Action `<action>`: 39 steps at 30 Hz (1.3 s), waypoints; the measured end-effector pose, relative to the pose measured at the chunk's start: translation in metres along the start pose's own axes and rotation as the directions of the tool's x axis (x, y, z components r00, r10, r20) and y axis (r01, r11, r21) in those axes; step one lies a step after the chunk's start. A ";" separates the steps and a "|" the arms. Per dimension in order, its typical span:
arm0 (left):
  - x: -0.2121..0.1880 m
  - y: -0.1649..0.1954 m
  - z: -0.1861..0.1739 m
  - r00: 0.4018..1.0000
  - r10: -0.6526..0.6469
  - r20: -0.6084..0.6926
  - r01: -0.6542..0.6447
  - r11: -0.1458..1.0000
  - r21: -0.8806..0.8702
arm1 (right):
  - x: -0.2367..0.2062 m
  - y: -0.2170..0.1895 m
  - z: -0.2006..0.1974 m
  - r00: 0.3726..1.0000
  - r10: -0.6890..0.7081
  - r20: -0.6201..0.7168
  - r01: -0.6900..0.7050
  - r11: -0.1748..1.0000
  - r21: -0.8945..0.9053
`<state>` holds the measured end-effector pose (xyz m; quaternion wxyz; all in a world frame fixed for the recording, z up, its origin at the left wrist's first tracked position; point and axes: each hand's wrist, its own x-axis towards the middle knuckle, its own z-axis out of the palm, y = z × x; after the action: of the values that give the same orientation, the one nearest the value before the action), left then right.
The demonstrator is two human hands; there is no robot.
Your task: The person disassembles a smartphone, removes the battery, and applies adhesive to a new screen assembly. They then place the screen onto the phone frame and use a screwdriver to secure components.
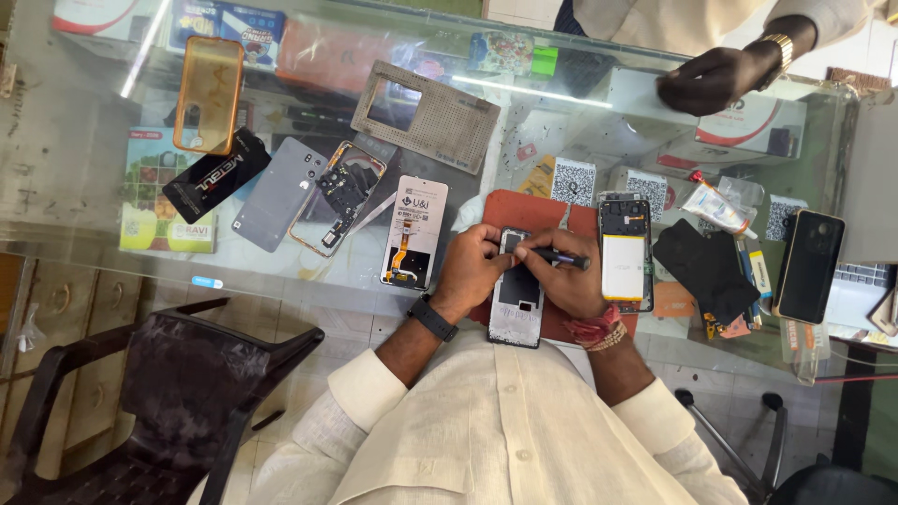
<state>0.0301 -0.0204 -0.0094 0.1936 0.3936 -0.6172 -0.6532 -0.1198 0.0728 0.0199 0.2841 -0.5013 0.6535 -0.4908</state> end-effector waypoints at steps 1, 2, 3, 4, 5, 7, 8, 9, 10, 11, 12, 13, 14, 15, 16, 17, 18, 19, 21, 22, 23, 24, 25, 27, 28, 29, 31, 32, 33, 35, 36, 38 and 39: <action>0.000 0.001 0.000 1.000 -0.001 0.000 0.001 1.000 0.008 | 0.001 0.001 -0.001 1.000 -0.002 0.018 0.001 0.998 0.062; -0.001 0.001 -0.001 1.000 -0.002 0.002 0.002 1.000 0.016 | 0.001 0.002 -0.002 0.999 -0.004 0.036 -0.001 0.992 0.124; -0.001 0.002 -0.001 1.000 -0.004 0.003 0.004 1.000 0.024 | 0.002 0.003 -0.002 0.999 -0.007 0.053 -0.003 0.983 0.185; -0.001 0.003 -0.002 1.000 0.001 0.006 -0.001 1.000 -0.002 | 0.001 0.004 0.000 1.000 0.003 0.028 -0.008 0.984 0.178; -0.001 0.003 -0.002 1.000 0.003 0.013 -0.003 1.000 -0.027 | -0.002 0.005 0.002 1.000 0.017 0.001 -0.017 0.985 0.170; 0.001 0.004 -0.002 1.000 0.008 0.021 -0.007 0.999 -0.044 | -0.002 0.008 0.004 0.998 0.036 -0.058 -0.025 0.984 0.174; 0.002 0.005 -0.003 1.000 0.004 0.022 -0.003 0.999 -0.036 | -0.001 0.009 0.007 0.995 0.047 -0.086 -0.030 0.982 0.187; 0.000 0.004 -0.003 1.000 -0.006 0.024 0.006 1.000 -0.029 | -0.003 0.009 0.008 0.992 0.063 -0.113 -0.040 0.979 0.201; -0.001 0.004 -0.003 1.000 -0.012 0.027 0.013 0.999 -0.029 | -0.004 0.009 0.009 0.991 0.066 -0.117 -0.045 0.983 0.180; -0.001 0.004 -0.004 0.999 -0.014 0.029 0.015 1.000 -0.027 | -0.003 0.009 0.010 0.990 0.064 -0.123 -0.044 0.986 0.158; -0.001 0.005 -0.005 0.999 -0.018 0.032 0.019 1.000 -0.025 | -0.003 0.009 0.011 0.990 0.064 -0.129 -0.046 0.990 0.136; -0.003 0.005 -0.005 0.999 -0.014 0.030 0.015 0.999 -0.030 | -0.004 0.008 0.012 0.989 0.062 -0.133 -0.041 0.987 0.155; -0.003 0.005 -0.004 1.000 -0.008 0.029 0.009 0.999 -0.035 | -0.003 0.007 0.013 0.988 0.059 -0.140 -0.034 0.984 0.173; -0.003 0.006 -0.004 1.000 -0.003 0.028 0.004 0.999 -0.039 | -0.003 0.007 0.013 0.988 0.056 -0.146 -0.028 0.981 0.191; -0.003 0.006 -0.005 1.000 -0.007 0.027 0.008 1.000 -0.024 | -0.003 0.006 0.014 0.987 0.070 -0.144 -0.041 0.980 0.194; -0.004 0.006 -0.005 1.000 -0.014 0.025 0.014 1.000 -0.009 | -0.003 0.005 0.014 0.986 0.085 -0.140 -0.056 0.979 0.198; -0.004 0.006 -0.005 1.000 -0.019 0.022 0.019 1.000 0.007 | -0.003 0.005 0.015 0.986 0.098 -0.137 -0.069 0.977 0.202; -0.004 0.007 -0.006 1.000 -0.021 0.022 0.021 1.000 0.005 | -0.002 0.005 0.015 0.986 0.082 -0.143 -0.056 0.982 0.178; -0.004 0.007 -0.005 0.999 -0.026 0.020 0.026 1.000 0.000 | -0.002 0.005 0.015 0.987 0.050 -0.152 -0.031 0.991 0.127; -0.004 0.007 -0.005 1.000 -0.023 0.019 0.023 1.000 0.002 | -0.002 0.005 0.016 0.986 0.072 -0.149 -0.048 0.986 0.157; -0.004 0.007 -0.006 1.000 -0.021 0.018 0.020 1.000 0.005 | -0.001 0.006 0.017 0.985 0.093 -0.145 -0.065 0.980 0.186; -0.004 0.006 -0.006 1.000 -0.019 0.017 0.019 1.000 0.007 | -0.001 0.006 0.017 0.983 0.116 -0.140 -0.084 0.973 0.215; -0.004 0.006 -0.005 1.000 -0.019 0.018 0.019 1.000 -0.004 | -0.001 0.006 0.017 0.984 0.091 -0.151 -0.066 0.984 0.168; -0.004 0.006 -0.005 1.000 -0.017 0.016 0.017 1.000 -0.024 | -0.002 0.005 0.016 0.985 0.038 -0.170 -0.026 0.997 0.073; -0.003 0.006 -0.005 1.000 -0.015 0.018 0.015 1.000 -0.022 | -0.001 0.005 0.016 0.985 0.053 -0.166 -0.036 0.994 0.103; -0.003 0.006 -0.006 1.000 -0.015 0.022 0.015 1.000 -0.019 | -0.001 0.005 0.017 0.984 0.069 -0.162 -0.048 0.990 0.133; -0.004 0.005 -0.006 1.000 -0.014 0.025 0.015 1.000 -0.019 | -0.001 0.004 0.017 0.983 0.086 -0.161 -0.062 0.987 0.147; -0.004 0.005 -0.006 1.000 -0.011 0.021 0.011 1.000 -0.021 | 0.000 0.003 0.017 0.983 0.082 -0.162 -0.061 0.990 0.131; -0.004 0.005 -0.005 1.000 -0.008 0.017 0.008 1.000 -0.023 | 0.000 0.002 0.017 0.984 0.078 -0.162 -0.059 0.992 0.115; -0.004 0.005 -0.006 1.000 0.004 0.016 -0.004 1.000 0.008 | 0.001 0.001 0.015 0.990 0.037 -0.136 -0.025 0.995 0.094; -0.004 0.005 -0.006 1.000 0.008 0.016 -0.009 1.000 0.023 | 0.001 0.000 0.013 0.992 0.018 -0.122 -0.008 0.997 0.083; -0.004 0.005 -0.005 1.000 0.007 0.016 -0.007 1.000 0.000 | 0.000 -0.001 0.010 0.995 0.036 -0.094 -0.030 0.997 0.065; -0.005 0.005 -0.005 1.000 0.005 0.017 -0.005 1.000 -0.012 | 0.000 -0.001 0.008 0.996 0.046 -0.080 -0.042 0.998 0.056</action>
<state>0.0355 -0.0207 -0.0025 0.1921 0.3854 -0.6159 -0.6597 -0.1119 0.0702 0.0178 0.2816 -0.4586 0.6619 -0.5217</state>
